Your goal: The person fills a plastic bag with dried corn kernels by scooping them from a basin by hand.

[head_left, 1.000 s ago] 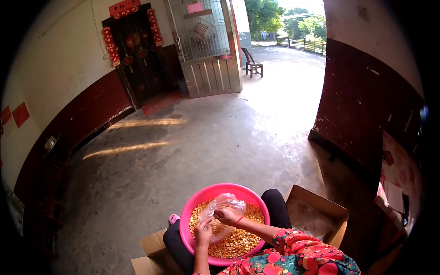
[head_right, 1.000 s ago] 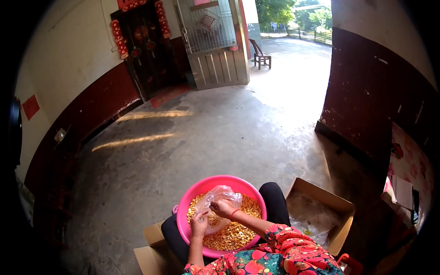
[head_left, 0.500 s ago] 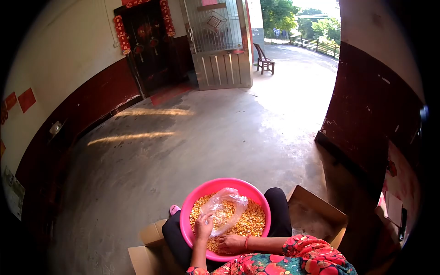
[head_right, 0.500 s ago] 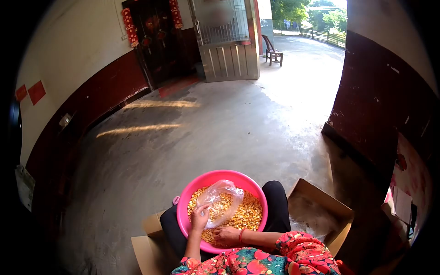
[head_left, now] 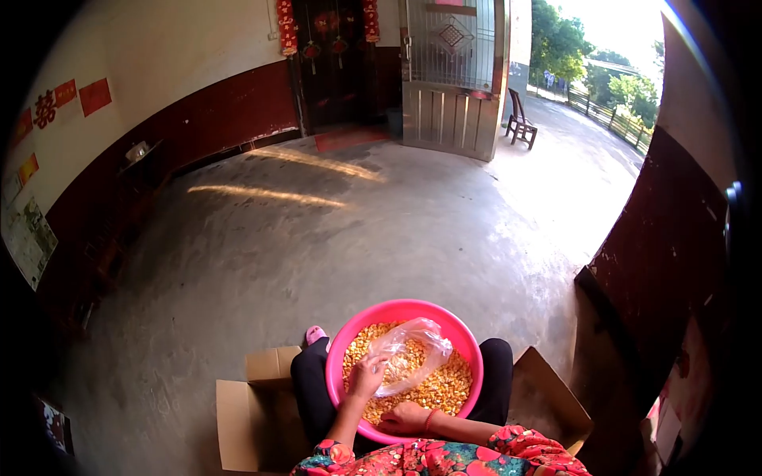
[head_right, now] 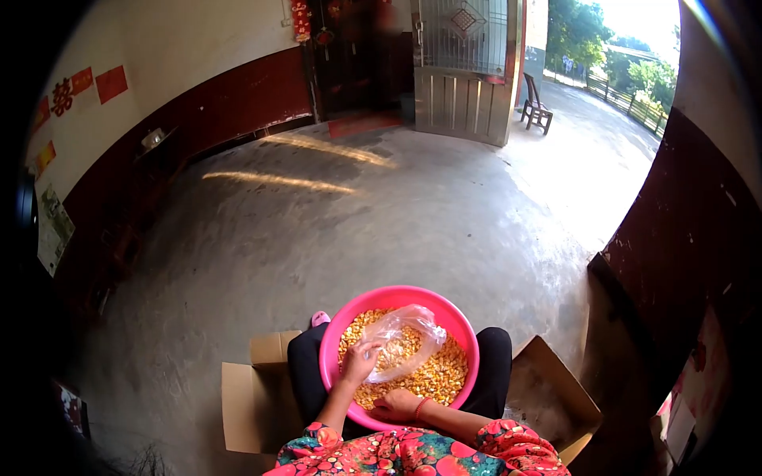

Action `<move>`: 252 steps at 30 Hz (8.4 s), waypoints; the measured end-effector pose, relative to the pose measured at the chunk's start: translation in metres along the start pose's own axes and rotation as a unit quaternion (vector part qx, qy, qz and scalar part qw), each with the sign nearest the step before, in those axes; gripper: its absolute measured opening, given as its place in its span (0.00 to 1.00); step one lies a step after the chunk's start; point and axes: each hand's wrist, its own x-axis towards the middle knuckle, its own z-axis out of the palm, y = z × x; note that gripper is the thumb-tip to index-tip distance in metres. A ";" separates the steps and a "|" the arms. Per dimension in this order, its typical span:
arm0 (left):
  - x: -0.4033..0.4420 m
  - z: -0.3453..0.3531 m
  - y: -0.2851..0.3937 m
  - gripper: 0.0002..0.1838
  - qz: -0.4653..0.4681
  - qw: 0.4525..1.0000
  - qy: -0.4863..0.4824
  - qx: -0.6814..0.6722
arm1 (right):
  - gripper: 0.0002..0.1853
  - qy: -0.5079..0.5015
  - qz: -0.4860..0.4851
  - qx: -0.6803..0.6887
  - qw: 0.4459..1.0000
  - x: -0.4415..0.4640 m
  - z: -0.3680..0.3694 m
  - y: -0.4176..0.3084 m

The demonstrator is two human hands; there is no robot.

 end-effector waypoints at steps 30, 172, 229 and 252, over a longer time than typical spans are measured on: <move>-0.001 0.003 -0.002 0.13 -0.014 0.998 0.003 -0.054 | 0.10 0.349 0.153 0.605 0.699 0.051 -0.080 0.070; 0.005 -0.012 0.010 0.20 0.034 0.999 0.033 -0.014 | 0.10 0.166 -0.042 -0.136 0.976 -0.006 0.013 0.007; 0.007 -0.009 0.013 0.17 0.031 0.999 0.039 -0.016 | 0.11 0.039 0.013 -0.138 0.990 -0.018 0.003 0.012; 0.010 -0.016 0.027 0.18 0.056 0.996 0.067 -0.012 | 0.10 0.124 0.141 0.686 0.702 -0.006 -0.052 0.007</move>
